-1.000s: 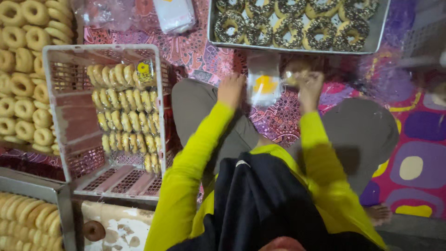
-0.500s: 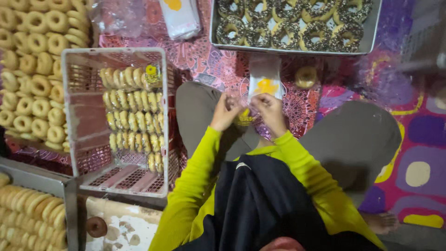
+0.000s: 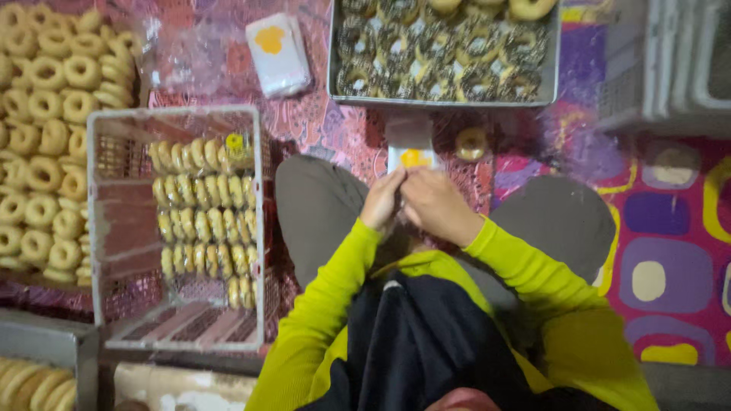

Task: The person sits on the floor and repeatedly picks donuts from a metal tray, places them into small plastic bags, and stacks the sealed bags in a white crate. The donuts include plain and sesame-topped varieties.

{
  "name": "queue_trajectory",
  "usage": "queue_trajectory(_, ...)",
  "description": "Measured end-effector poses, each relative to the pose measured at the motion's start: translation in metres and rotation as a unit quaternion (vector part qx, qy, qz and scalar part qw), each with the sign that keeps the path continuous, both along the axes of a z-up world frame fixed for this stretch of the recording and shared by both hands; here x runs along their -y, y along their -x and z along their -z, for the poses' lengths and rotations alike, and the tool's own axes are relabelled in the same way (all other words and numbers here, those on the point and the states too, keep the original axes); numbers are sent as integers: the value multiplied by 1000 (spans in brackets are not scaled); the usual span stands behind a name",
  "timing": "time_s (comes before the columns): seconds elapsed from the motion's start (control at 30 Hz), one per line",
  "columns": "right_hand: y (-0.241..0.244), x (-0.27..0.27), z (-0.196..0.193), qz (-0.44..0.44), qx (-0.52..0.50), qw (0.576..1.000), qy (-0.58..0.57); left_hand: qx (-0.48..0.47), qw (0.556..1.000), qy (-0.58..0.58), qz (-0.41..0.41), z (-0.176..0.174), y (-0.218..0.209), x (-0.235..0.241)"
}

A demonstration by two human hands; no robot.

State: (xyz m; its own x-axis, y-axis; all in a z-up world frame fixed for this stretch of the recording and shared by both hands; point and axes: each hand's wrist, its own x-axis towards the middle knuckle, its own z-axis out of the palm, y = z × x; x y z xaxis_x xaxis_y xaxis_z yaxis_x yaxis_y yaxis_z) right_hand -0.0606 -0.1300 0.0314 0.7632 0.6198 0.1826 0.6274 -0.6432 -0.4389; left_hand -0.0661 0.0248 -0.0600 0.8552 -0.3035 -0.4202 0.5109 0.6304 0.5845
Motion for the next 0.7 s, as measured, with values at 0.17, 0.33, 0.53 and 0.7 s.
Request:
queue_trajectory(0.17,-30,14,-5,-25,-194,967,162,196,968,-157,21,14,-11,10)
queue_trajectory(0.33,-34,16,-3,33,52,992,-110,179,921,342,49,14,-36,-9)
queue_trajectory(0.53,-194,84,11,77,127,987,-66,-49,964,123,-231,6,-95,-57)
queue_trajectory(0.7,-431,245,124,303,82,946,81,103,916,373,-107,-8,-103,-75)
